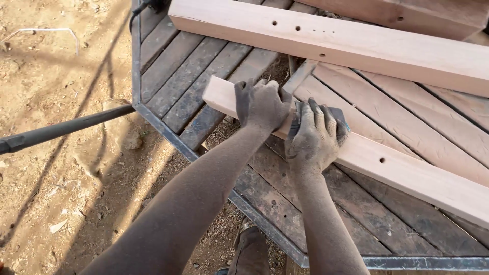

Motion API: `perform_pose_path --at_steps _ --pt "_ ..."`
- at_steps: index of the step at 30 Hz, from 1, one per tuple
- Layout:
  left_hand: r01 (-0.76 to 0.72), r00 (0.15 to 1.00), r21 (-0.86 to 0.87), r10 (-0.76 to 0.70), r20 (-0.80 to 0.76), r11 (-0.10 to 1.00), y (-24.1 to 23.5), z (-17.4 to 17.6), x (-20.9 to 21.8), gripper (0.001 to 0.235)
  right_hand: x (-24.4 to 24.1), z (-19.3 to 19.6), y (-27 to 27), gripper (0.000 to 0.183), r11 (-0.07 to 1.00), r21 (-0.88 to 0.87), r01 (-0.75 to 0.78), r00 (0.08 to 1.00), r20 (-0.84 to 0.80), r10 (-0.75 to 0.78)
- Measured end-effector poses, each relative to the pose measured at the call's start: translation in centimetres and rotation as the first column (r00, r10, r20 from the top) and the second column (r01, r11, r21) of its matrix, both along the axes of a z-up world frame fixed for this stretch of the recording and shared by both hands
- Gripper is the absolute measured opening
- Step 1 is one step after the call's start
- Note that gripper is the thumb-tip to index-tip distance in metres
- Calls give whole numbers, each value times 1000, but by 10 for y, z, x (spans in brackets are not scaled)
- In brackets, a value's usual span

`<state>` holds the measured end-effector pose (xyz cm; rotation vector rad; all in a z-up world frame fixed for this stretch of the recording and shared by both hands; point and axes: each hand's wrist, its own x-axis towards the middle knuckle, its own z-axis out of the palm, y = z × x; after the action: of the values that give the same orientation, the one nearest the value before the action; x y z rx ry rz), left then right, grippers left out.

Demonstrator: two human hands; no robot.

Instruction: A person is manually sanding a wooden beam with sandpaper on a workbench.

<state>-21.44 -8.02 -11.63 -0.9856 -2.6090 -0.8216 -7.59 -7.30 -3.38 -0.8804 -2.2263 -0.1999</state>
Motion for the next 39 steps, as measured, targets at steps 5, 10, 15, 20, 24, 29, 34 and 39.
perform_pose_path --at_steps 5,10,15,20,24,29,34,39 --pt "-58 993 105 68 -97 993 5 6 7 17 -1 2 -2 24 999 12 -31 999 17 31" --pt "-38 996 174 51 -70 984 -3 28 9 16 -1 -6 -2 23 1000 26 4 996 90 -7" --pt "119 988 201 -96 -119 972 -28 73 10 21 -3 -5 -2 22 997 70 -14 995 102 7" --pt "196 981 194 -192 -41 961 -52 105 1 28 -17 24 -21 31 996 94 -6 993 116 -5" --pt "421 907 65 -419 -35 905 -87 106 -17 51 -18 26 -24 31 995 100 -12 992 125 0" --pt "405 797 47 -378 471 913 -151 73 -97 94 -21 19 -22 39 996 86 -21 993 119 11" --pt "536 790 -100 -456 409 838 -188 34 -132 114 -12 3 -9 40 996 81 -34 992 122 24" --pt "453 857 -149 -383 344 879 -168 27 -147 129 -10 4 -11 41 999 20 -42 991 131 39"
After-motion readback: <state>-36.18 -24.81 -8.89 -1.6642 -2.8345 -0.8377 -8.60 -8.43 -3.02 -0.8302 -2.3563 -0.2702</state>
